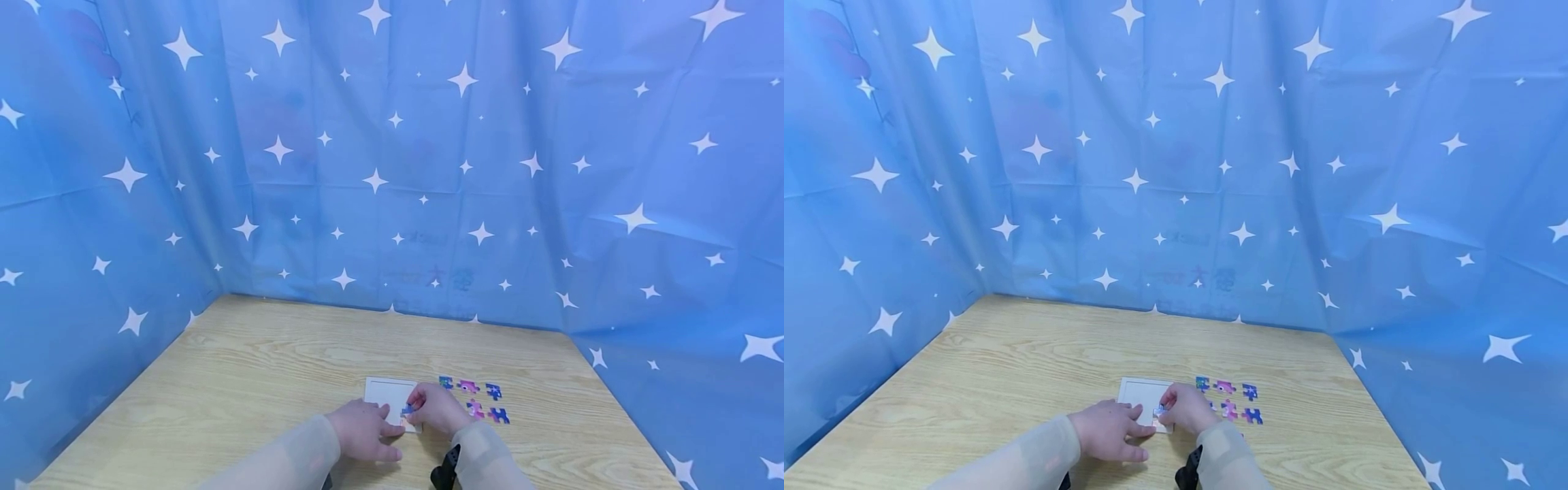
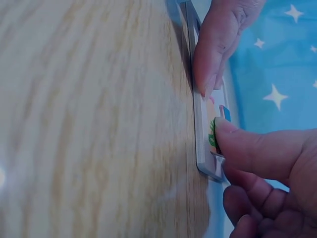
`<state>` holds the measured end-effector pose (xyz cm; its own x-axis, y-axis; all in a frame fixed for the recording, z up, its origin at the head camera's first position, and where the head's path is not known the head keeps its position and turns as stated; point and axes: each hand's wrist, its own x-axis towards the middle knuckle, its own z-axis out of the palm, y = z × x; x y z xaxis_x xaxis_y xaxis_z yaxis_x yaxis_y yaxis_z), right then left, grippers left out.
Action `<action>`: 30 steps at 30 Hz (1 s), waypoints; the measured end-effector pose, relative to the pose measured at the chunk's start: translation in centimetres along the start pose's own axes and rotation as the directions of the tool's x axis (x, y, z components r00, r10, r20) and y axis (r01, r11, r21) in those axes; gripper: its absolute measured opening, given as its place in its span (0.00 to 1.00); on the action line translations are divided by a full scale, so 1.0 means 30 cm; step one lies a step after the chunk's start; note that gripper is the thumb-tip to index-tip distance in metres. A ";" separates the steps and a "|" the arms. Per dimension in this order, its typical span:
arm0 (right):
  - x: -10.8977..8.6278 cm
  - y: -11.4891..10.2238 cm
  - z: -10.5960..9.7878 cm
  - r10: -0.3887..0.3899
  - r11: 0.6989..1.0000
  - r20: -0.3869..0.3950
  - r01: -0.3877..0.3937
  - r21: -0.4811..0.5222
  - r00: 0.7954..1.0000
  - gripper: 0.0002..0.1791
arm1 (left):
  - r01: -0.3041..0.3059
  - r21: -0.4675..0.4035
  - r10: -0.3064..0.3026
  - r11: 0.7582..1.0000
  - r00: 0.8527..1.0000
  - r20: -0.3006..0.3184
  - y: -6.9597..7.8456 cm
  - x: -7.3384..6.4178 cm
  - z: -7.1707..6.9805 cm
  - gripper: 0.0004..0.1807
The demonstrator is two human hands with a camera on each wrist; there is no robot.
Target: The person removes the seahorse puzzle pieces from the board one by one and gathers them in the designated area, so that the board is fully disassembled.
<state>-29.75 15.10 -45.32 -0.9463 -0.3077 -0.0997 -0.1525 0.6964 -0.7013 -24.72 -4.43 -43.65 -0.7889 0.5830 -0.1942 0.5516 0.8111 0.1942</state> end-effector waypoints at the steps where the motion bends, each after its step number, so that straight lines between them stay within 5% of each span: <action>1: 0.000 0.001 -0.001 -0.001 1.000 0.002 0.001 0.003 1.000 0.10 | 0.000 -0.002 0.000 1.000 1.000 0.002 0.000 0.000 0.000 0.28; 30: -0.014 0.001 -0.007 0.067 0.988 -0.027 -0.062 0.141 0.997 0.06 | 0.004 0.014 -0.004 1.000 1.000 -0.012 0.005 -0.006 0.001 0.28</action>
<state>-29.41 15.36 -45.15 -0.9618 -0.2425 -0.1271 -0.0514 0.6157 -0.7863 -24.49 -4.42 -43.60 -0.7942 0.5792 -0.1836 0.5522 0.8141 0.1797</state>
